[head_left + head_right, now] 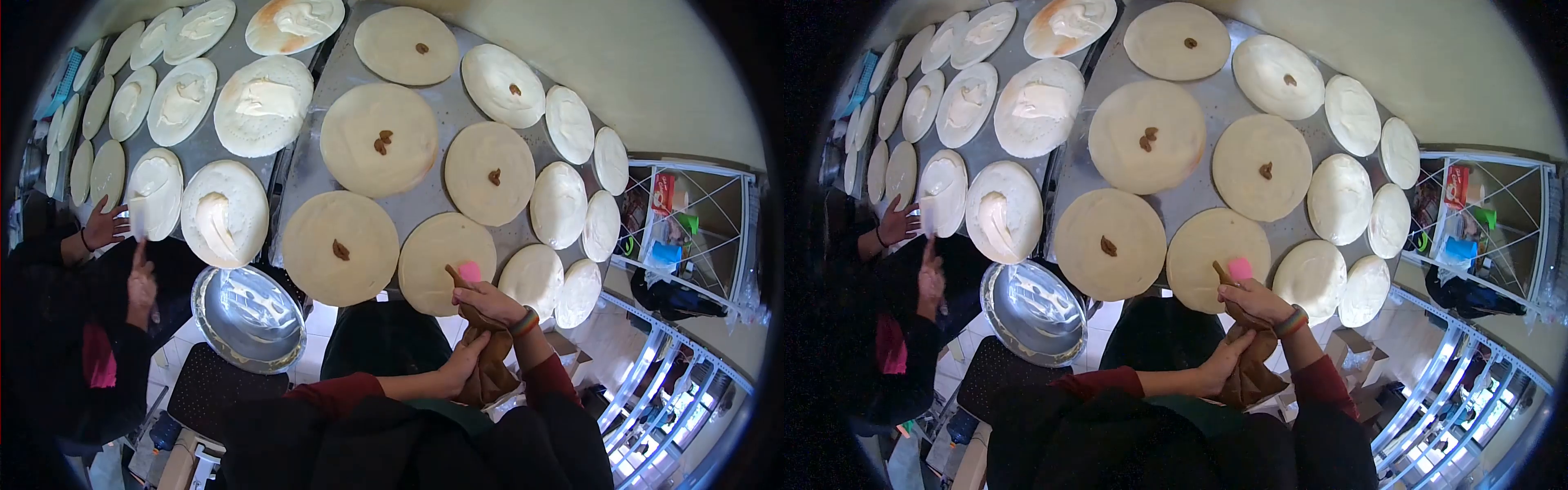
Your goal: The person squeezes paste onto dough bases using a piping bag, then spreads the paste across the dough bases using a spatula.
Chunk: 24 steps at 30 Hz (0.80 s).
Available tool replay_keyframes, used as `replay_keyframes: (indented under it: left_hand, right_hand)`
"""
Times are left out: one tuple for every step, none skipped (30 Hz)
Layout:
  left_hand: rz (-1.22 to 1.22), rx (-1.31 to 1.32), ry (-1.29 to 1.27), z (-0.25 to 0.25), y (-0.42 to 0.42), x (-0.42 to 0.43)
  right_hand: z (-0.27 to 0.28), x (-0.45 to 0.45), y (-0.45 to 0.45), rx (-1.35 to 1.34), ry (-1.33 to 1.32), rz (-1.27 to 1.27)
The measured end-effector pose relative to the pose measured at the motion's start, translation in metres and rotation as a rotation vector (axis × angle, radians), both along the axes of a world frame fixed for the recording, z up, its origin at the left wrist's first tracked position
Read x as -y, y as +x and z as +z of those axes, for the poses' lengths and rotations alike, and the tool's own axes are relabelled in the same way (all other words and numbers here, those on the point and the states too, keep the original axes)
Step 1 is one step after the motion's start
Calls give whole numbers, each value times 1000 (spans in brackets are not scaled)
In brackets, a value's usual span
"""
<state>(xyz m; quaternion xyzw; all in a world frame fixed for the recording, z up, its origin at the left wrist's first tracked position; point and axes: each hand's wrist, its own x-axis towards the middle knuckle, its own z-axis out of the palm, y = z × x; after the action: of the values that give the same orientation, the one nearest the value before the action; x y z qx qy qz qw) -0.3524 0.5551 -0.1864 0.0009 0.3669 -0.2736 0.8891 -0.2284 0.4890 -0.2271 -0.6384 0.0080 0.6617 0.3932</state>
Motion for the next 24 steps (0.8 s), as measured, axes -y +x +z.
replay_keyframes:
  left_hand:
    - [2,0,-3,0,-4,1]
    - [1,-4,5,-1,-7,3]
    - [2,-6,16,-2,-9,4]
    - [10,-4,18,-6,-10,7]
    - [18,18,31,-9,-13,11]
    - [25,40,44,-8,-13,13]
    - [31,41,47,-8,-13,15]
    - [46,61,95,-6,-14,18]
    - [56,82,142,-4,-15,22]
    - [47,83,138,-7,-18,30]
    - [57,157,230,-12,-21,40]
    - [67,233,323,-11,-21,44]
    - [59,240,326,-10,-21,48]
    - [-8,307,444,-8,-23,52]
    - [-75,377,561,-6,-21,55]
    - [-89,390,556,-7,-19,62]
    - [-105,444,557,-9,-18,71]
    - [-120,498,558,-12,-17,80]
    - [-136,508,552,-15,-14,90]
    - [-169,511,476,-18,-10,101]
    - [-202,511,401,-21,-6,110]
    - [-215,516,398,-23,-2,117]
    - [-254,436,247,-25,1,125]
    - [-294,354,97,-28,4,132]
  right_hand:
    - [-3,2,-3,16,-2,20]
    - [-3,4,-6,16,-5,24]
    - [-2,5,-8,48,16,22]
    - [-2,5,-9,80,40,21]
    - [0,5,-10,78,41,29]
    - [4,5,-10,97,80,14]
    - [9,4,-9,118,121,-3]
    - [15,5,-9,116,120,-5]
    - [24,6,-9,58,159,-47]
    - [30,9,-9,2,198,-92]
    - [34,15,-10,8,197,-100]
    - [39,21,-12,48,263,-137]
    - [42,28,-15,89,331,-175]
    - [43,36,-19,94,335,-186]
    - [45,46,-21,130,368,-256]
    - [47,58,-22,170,396,-330]
    - [50,70,-24,182,390,-352]
    - [53,82,-25,218,337,-440]
    - [55,94,-25,251,287,-525]
    - [53,108,-25,257,287,-540]
    - [48,124,-26,208,175,-622]
    - [42,138,-27,157,61,-704]
    - [35,149,-27,170,1,-707]
    - [27,161,-26,172,-1,-724]
